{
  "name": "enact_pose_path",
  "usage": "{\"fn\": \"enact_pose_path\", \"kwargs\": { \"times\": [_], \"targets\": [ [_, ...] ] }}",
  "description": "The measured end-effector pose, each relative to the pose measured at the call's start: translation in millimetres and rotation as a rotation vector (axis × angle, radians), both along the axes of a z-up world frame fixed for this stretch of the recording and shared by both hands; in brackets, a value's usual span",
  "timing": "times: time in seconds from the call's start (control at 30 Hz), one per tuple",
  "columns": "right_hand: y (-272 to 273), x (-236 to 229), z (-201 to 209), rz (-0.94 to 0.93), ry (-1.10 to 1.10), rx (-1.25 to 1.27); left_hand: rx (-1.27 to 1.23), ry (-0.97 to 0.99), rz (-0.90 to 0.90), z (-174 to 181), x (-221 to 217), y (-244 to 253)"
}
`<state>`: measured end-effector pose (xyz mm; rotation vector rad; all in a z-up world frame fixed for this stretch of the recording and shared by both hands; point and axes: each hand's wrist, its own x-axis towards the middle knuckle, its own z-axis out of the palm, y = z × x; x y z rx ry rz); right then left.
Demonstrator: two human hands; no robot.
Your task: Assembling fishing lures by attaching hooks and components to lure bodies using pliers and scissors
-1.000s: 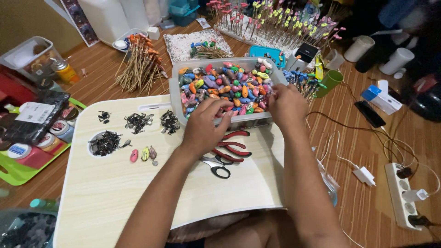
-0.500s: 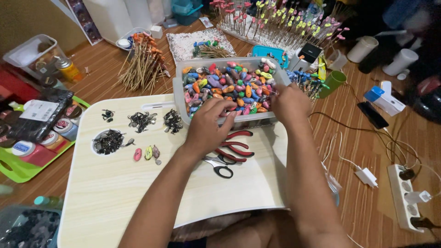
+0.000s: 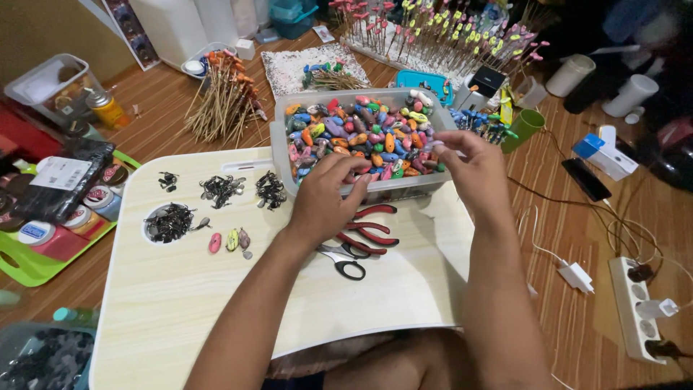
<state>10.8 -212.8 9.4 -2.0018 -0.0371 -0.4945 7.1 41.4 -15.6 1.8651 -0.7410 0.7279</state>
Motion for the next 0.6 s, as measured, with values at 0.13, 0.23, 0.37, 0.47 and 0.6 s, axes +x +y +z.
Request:
{"fn": "enact_pose_path", "kwargs": {
  "times": [0.13,0.23,0.37,0.47,0.6],
  "targets": [
    [4,-4,-8,0.201,0.063,0.331,-0.014,-0.011,-0.016,4,-4,-1],
    [9,-7,-18,0.306,0.109,0.39,0.018,-0.043,-0.03,10,-9,-2],
    [22,-16,-12,0.421,0.132,0.358,-0.063,0.061,-0.107,11,-16,-3],
    [10,-10,-4,0.259,0.093,0.116,-0.119,0.16,-0.122,-2,-12,8],
    [-10,20,-29,-0.171,-0.135,-0.574,-0.253,0.278,-0.119,6,-31,41]
  ]
}}
